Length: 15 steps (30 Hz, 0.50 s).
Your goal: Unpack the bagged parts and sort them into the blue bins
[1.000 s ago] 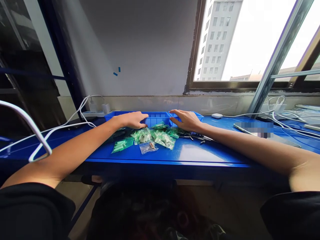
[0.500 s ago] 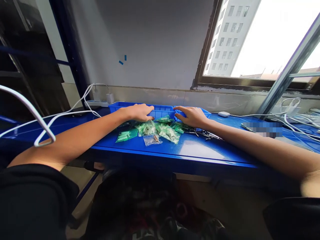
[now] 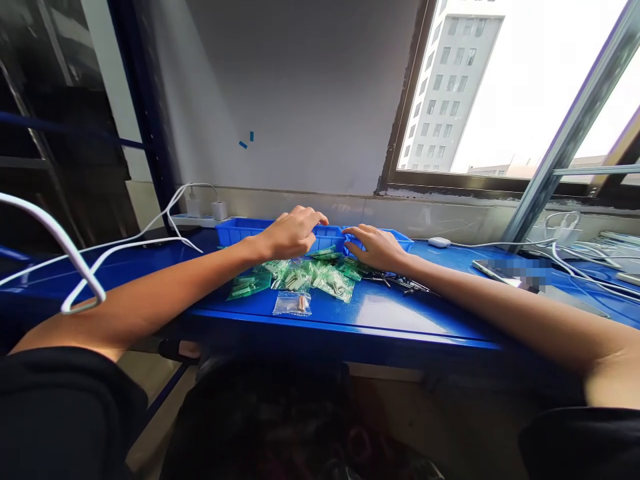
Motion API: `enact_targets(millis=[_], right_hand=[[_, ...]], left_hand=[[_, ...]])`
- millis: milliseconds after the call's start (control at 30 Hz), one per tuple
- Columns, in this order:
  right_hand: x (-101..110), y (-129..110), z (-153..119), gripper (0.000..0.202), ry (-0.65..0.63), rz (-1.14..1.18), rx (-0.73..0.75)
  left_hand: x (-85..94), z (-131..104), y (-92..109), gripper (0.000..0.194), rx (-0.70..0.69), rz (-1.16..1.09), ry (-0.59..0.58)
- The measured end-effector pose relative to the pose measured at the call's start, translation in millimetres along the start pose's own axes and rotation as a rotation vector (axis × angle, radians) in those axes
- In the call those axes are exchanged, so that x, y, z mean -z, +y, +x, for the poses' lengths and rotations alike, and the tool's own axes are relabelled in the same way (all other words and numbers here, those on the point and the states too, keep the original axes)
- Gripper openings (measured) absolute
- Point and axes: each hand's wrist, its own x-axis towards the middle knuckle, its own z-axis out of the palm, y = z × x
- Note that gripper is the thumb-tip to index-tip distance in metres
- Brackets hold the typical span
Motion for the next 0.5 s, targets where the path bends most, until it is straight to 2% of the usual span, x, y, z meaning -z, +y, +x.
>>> enact_targets(millis=[67,133,267,400,500], right_hand=[[-3,-1,0,0.036,0.067,-0.003,0.053],[-6,-2,0,0.034,0.117,0.009,0.091],[-8,-6,0,0.034,0.118,0.044,0.082],[-6,-9,0,0.036,0.081,0.057,0.061],[-8,-8,0,0.035,0.089,0.07,0.058]], left_hand=[[0.7,-1,5,0.037,-0.066,-0.058,-0.004],[-4.8,-2,9,0.036,-0.145,-0.079,-0.06],[-18.1,-4,14,0.038,-0.26,-0.061,-0.171],[-17.4,-4,14,0.036,-0.21,-0.059,-0.202],[-14.4,-5,13,0.03,-0.158,-0.047,-0.152]])
